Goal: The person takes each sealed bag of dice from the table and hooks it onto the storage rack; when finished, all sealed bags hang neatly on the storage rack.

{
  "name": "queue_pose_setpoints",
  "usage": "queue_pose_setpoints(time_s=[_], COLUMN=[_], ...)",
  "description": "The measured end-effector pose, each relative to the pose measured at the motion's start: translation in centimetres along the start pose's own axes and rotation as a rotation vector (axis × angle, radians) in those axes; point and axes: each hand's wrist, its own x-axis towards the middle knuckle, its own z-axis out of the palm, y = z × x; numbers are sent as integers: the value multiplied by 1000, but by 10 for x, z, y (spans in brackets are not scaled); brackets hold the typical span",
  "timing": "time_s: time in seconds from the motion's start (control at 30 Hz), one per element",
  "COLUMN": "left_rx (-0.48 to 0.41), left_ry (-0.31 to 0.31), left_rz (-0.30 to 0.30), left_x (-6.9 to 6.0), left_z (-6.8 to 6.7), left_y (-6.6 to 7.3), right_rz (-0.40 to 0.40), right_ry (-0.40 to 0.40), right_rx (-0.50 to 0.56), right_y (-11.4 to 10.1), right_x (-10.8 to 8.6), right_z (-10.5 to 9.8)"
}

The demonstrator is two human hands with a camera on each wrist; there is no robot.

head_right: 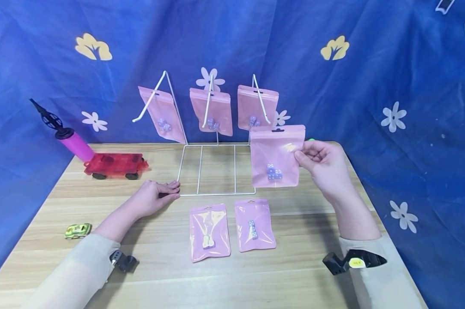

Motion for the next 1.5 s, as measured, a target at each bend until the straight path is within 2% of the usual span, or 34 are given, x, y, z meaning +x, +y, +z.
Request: queue_pose_setpoints(time_s=[0.33,0.6,0.83,1.13,1.5], left_rx=[0,2,-3,17,11], left_ry=[-2,-5,-9,-26,-21], left_rz=[-20,-21,-32,-49,-37], left_x=[1,1,0,1,1], left_z=[0,-1,-1,-1,0], left_y=[0,1,2,3,1], right_rz=[60,111,103,98,107], right_ry=[-8,2,16,38,78], right_rx=[106,99,133,104,102], right_y=[8,14,22,27,31], right_x=[22,35,50,65,69], right_z=[18,26,33,39,38])
